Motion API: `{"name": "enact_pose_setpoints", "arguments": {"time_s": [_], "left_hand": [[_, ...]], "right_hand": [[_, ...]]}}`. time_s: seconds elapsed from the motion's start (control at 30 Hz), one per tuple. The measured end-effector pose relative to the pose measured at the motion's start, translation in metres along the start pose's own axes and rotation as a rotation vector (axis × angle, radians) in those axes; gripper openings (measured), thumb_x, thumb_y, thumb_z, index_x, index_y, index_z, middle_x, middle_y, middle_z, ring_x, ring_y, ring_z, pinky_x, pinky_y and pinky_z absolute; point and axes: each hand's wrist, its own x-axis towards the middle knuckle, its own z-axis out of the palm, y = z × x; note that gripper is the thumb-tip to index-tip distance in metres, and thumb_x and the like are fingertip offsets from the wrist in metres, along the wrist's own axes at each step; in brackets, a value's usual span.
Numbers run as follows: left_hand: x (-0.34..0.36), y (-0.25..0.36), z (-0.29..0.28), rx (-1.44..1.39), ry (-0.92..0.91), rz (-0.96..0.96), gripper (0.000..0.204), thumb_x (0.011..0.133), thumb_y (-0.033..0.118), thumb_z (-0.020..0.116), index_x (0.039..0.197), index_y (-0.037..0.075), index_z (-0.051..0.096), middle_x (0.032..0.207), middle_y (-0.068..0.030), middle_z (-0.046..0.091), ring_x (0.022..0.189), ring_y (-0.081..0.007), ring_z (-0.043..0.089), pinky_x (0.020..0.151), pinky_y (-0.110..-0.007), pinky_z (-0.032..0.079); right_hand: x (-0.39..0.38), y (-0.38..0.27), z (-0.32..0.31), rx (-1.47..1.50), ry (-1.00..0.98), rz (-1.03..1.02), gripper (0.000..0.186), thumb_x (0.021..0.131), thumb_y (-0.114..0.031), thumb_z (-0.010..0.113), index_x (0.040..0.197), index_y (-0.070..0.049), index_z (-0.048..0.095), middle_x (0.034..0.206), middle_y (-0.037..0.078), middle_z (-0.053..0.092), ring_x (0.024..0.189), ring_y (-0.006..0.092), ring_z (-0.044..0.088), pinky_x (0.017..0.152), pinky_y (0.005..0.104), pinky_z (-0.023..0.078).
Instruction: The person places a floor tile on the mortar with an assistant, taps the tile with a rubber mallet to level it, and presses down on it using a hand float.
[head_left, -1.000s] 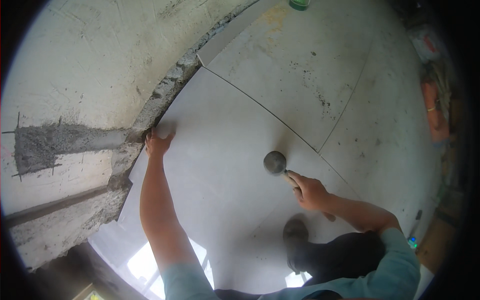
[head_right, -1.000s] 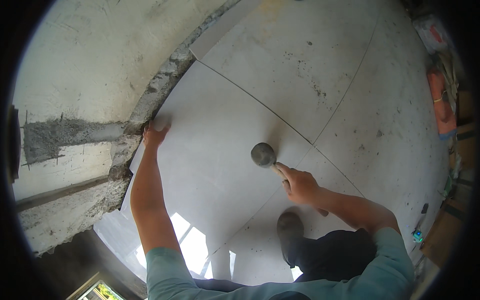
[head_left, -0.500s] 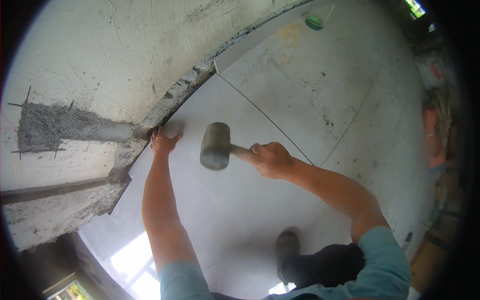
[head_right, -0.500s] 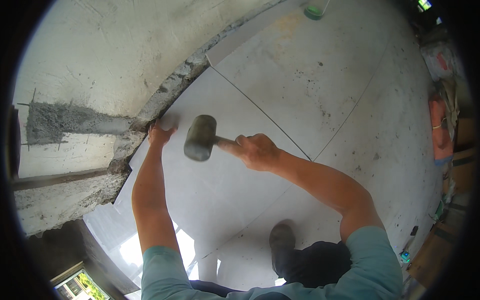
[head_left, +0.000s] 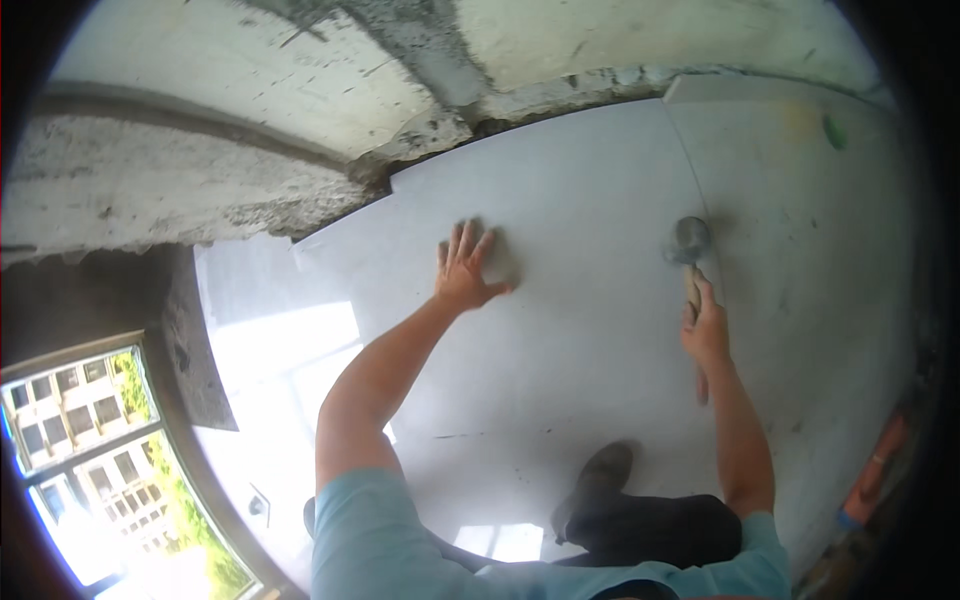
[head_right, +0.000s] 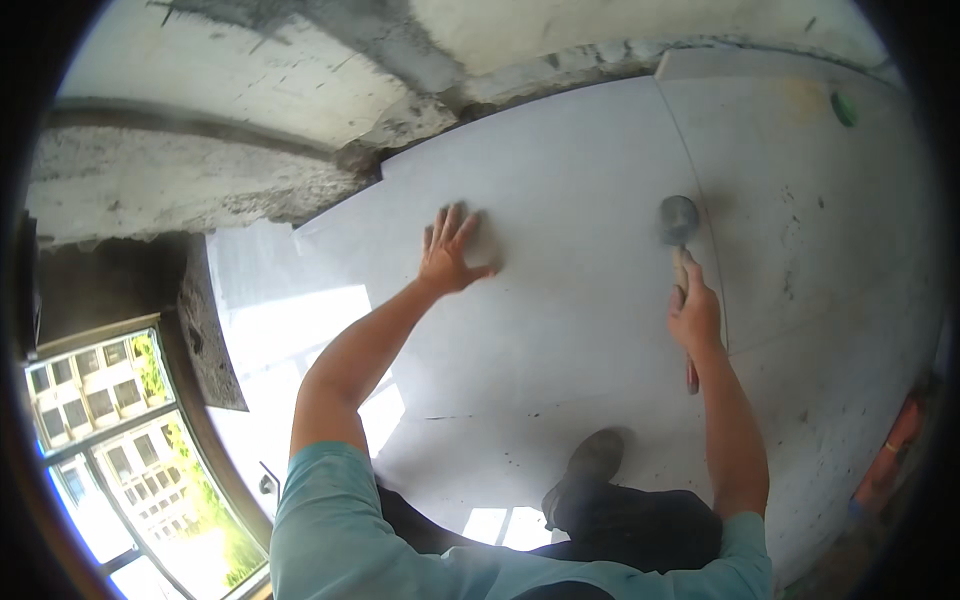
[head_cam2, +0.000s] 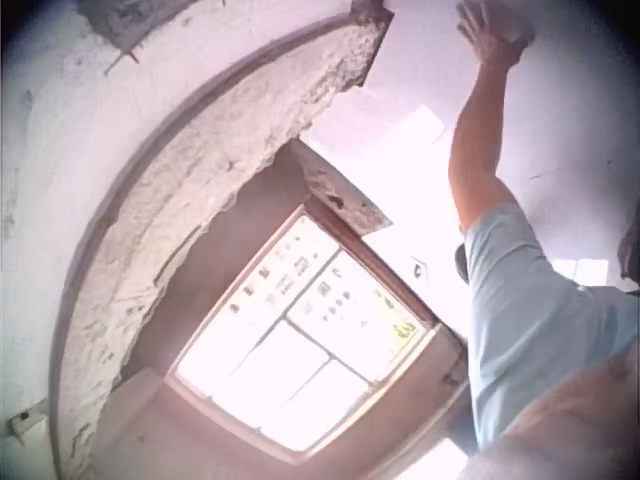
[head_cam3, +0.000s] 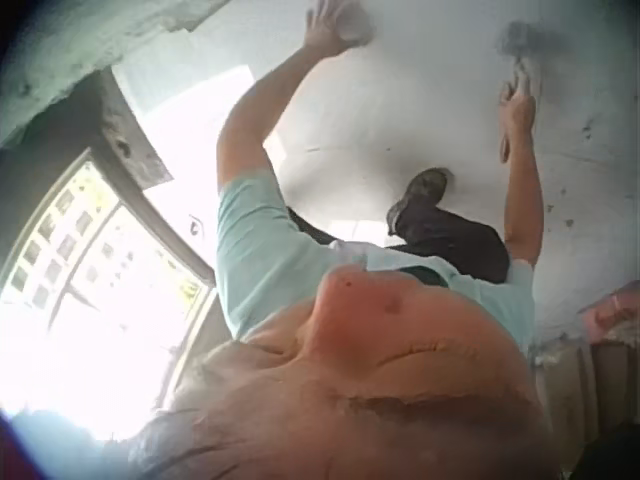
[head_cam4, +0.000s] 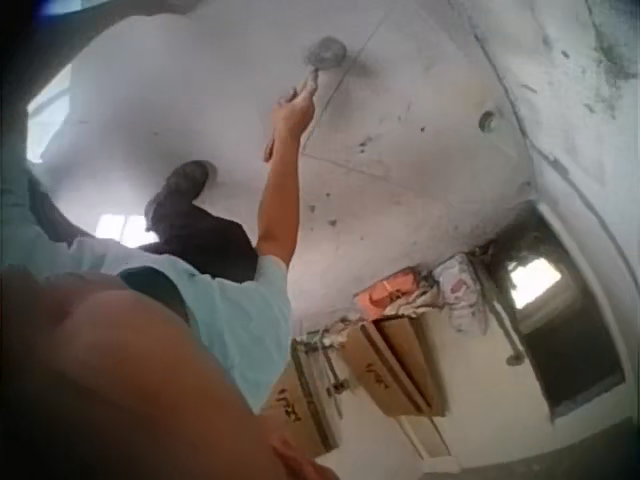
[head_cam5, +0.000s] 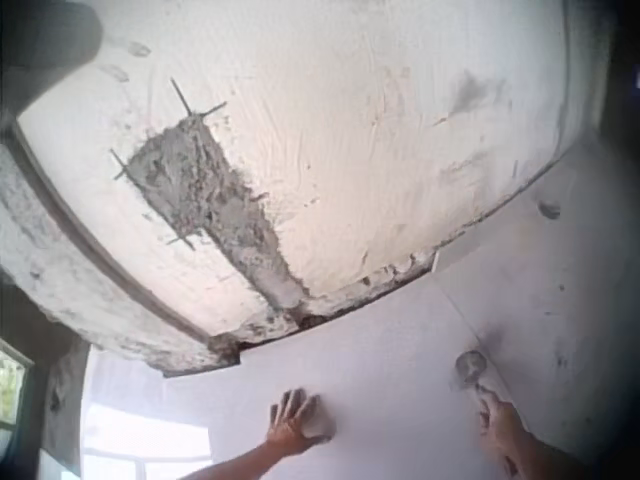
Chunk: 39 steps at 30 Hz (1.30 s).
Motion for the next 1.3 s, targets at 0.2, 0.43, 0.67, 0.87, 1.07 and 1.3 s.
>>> {"name": "enact_pose_setpoints", "arguments": {"time_s": [0.2, 0.43, 0.67, 0.87, 1.07, 1.3], "left_hand": [[-0.296, -0.132, -0.018, 0.119, -0.544, -0.29, 0.09, 0.083, 0.055, 0.07, 0.155, 0.037, 0.018, 0.164, -0.0099, -0.002, 0.149, -0.0408, -0.007, 0.113, -0.069, 0.021], [-0.346, -0.168, -0.01, 0.065, -0.477, -0.145, 0.087, 0.084, 0.046, 0.072, 0.154, 0.038, 0.02, 0.164, -0.0045, -0.002, 0.149, -0.0414, -0.005, 0.107, -0.069, 0.035], [-0.381, -0.254, 0.008, -0.426, -0.355, 0.092, 0.073, 0.085, 0.04, 0.072, 0.149, 0.024, 0.039, 0.159, -0.0095, 0.027, 0.148, -0.0329, 0.02, 0.117, -0.049, 0.03], [-0.526, -0.493, 0.002, -0.151, 0.454, -0.798, 0.066, 0.093, 0.046, 0.056, 0.147, 0.012, 0.038, 0.157, -0.0177, 0.027, 0.148, -0.0362, 0.018, 0.119, -0.056, 0.016], [-0.588, -0.586, 0.02, -0.267, 0.46, -0.893, 0.063, 0.096, 0.051, 0.043, 0.148, 0.016, 0.037, 0.16, -0.0143, 0.024, 0.15, -0.0329, 0.016, 0.119, -0.057, 0.012], [-0.599, -0.601, 0.033, -0.431, 0.513, -0.854, 0.066, 0.094, 0.051, 0.045, 0.149, 0.017, 0.035, 0.16, -0.0119, 0.023, 0.15, -0.0312, 0.014, 0.119, -0.057, 0.011]], "right_hand": [[0.0, -0.032, 0.014, -0.065, -0.111, 0.039, 0.05, 0.093, -0.006, 0.055, 0.141, -0.008, 0.041, 0.121, 0.024, 0.061, 0.108, 0.0369, 0.064, 0.092, 0.0422, 0.05], [-0.005, -0.279, 0.083, 0.279, -0.49, -0.661, 0.051, 0.092, -0.006, 0.055, 0.141, -0.002, 0.044, 0.123, 0.027, 0.061, 0.11, 0.0403, 0.063, 0.093, 0.0409, 0.048], [-0.041, -0.366, 0.156, -0.481, -0.821, -0.676, 0.045, 0.095, -0.014, 0.051, 0.14, -0.007, 0.048, 0.131, 0.022, 0.058, 0.122, 0.0382, 0.055, 0.104, 0.0441, 0.043], [-0.064, -0.463, 0.165, -0.887, -0.929, -0.619, 0.042, 0.102, -0.025, 0.039, 0.139, -0.012, 0.053, 0.139, 0.018, 0.053, 0.13, 0.0348, 0.049, 0.113, 0.0403, 0.036], [-0.15, -0.701, 0.296, -0.817, -0.945, -0.69, 0.048, 0.091, -0.011, 0.057, 0.139, -0.011, 0.051, 0.13, 0.022, 0.059, 0.121, 0.0386, 0.056, 0.104, 0.0431, 0.044], [-0.264, -1.066, 0.527, -0.635, -0.814, -1.14, 0.048, 0.091, -0.009, 0.059, 0.139, -0.004, 0.049, 0.122, 0.026, 0.061, 0.113, 0.0405, 0.06, 0.097, 0.0427, 0.047]]}}
